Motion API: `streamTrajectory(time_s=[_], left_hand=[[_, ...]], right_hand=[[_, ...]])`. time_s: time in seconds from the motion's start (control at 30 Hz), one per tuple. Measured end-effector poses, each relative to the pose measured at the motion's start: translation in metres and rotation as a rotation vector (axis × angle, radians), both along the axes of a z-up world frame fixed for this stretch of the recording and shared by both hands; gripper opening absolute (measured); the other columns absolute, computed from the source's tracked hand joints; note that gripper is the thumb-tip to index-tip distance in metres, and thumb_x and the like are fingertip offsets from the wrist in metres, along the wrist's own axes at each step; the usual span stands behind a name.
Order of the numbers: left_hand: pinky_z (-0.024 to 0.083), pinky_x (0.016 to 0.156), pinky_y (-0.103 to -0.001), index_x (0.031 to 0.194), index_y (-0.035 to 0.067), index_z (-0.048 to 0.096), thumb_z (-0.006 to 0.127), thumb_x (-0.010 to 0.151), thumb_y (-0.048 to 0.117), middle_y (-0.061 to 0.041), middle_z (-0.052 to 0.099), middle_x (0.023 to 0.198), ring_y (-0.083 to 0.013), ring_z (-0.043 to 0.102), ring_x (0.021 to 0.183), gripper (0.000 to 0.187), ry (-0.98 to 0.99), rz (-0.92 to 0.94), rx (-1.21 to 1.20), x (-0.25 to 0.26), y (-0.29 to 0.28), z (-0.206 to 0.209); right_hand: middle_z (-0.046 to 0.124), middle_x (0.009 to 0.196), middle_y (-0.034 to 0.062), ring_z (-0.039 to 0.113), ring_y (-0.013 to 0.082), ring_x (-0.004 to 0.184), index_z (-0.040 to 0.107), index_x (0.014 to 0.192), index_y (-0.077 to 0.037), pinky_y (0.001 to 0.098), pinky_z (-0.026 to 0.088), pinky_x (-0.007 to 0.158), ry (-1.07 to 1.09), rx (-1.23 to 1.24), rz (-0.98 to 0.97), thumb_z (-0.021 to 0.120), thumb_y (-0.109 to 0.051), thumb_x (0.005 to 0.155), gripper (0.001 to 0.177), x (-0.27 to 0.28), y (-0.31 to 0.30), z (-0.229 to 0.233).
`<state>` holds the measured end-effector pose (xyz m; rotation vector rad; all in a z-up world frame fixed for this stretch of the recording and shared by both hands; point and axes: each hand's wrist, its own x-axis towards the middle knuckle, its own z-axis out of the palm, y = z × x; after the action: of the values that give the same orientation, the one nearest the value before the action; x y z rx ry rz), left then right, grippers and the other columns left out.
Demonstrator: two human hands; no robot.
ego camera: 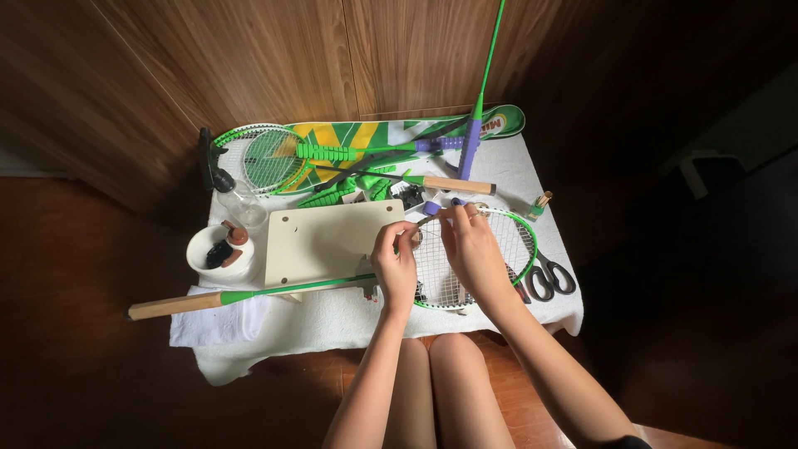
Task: The person manually strings or repairs the netting of a badminton racket.
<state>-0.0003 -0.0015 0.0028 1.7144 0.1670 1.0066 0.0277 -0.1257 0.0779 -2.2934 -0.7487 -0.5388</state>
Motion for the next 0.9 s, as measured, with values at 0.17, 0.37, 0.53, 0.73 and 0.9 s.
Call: streamTrajectory(time_s=[0.17, 0.37, 0.53, 0.73, 0.9], left_hand=[[0.054, 0.068, -0.029, 0.101, 0.002, 0.064, 0.062, 0.1, -0.005, -0.006, 0.069, 0.086, -0.0165, 0.068, 0.076, 0.007, 0.004, -0.027, -0.047, 0.0, 0.0, -0.002], [0.054, 0.067, -0.028, 0.102, 0.003, 0.065, 0.061, 0.099, -0.004, -0.006, 0.07, 0.088, -0.0157, 0.07, 0.076, 0.008, 0.0, -0.03, -0.038, 0.0, 0.0, -0.002], [0.053, 0.066, -0.028, 0.103, 0.003, 0.065, 0.064, 0.098, -0.003, -0.007, 0.071, 0.09, -0.0158, 0.07, 0.076, 0.007, 0.035, -0.058, -0.029, -0.005, 0.006, 0.004], [0.054, 0.069, -0.027, 0.106, 0.003, 0.067, 0.065, 0.098, 0.0, -0.007, 0.073, 0.093, -0.0147, 0.069, 0.077, 0.009, 0.056, -0.175, -0.012, -0.009, 0.016, 0.012], [0.054, 0.071, -0.025, 0.116, 0.003, 0.07, 0.064, 0.102, 0.007, -0.006, 0.072, 0.089, -0.0114, 0.069, 0.079, 0.016, 0.081, -0.219, -0.046, -0.008, 0.022, 0.022]], right_hand=[[0.071, 0.087, 0.0177, 0.07, 0.0338, 0.075, 0.062, 0.112, -0.001, 0.0438, 0.055, 0.063, 0.076, 0.025, -0.014, 0.066, -0.009, 0.096, 0.018, 0.004, -0.006, 0.003], [0.075, 0.085, 0.0126, 0.075, 0.0288, 0.07, 0.057, 0.112, 0.001, 0.038, 0.057, 0.059, 0.191, 0.072, -0.039, 0.065, -0.013, 0.101, 0.019, 0.008, -0.009, -0.002], [0.077, 0.095, 0.0129, 0.076, 0.0257, 0.078, 0.063, 0.111, 0.0, 0.0347, 0.059, 0.064, 0.093, 0.149, 0.023, 0.067, -0.008, 0.098, 0.016, 0.005, -0.016, 0.002], [0.071, 0.095, 0.0101, 0.071, 0.0219, 0.081, 0.075, 0.098, -0.005, 0.0337, 0.057, 0.072, 0.051, 0.194, -0.008, 0.08, -0.009, 0.085, 0.015, 0.009, -0.017, -0.001], [0.066, 0.101, 0.0129, 0.065, 0.0292, 0.09, 0.072, 0.103, -0.003, 0.0391, 0.054, 0.076, -0.062, 0.109, 0.009, 0.08, -0.006, 0.087, 0.018, 0.018, -0.013, -0.01]])
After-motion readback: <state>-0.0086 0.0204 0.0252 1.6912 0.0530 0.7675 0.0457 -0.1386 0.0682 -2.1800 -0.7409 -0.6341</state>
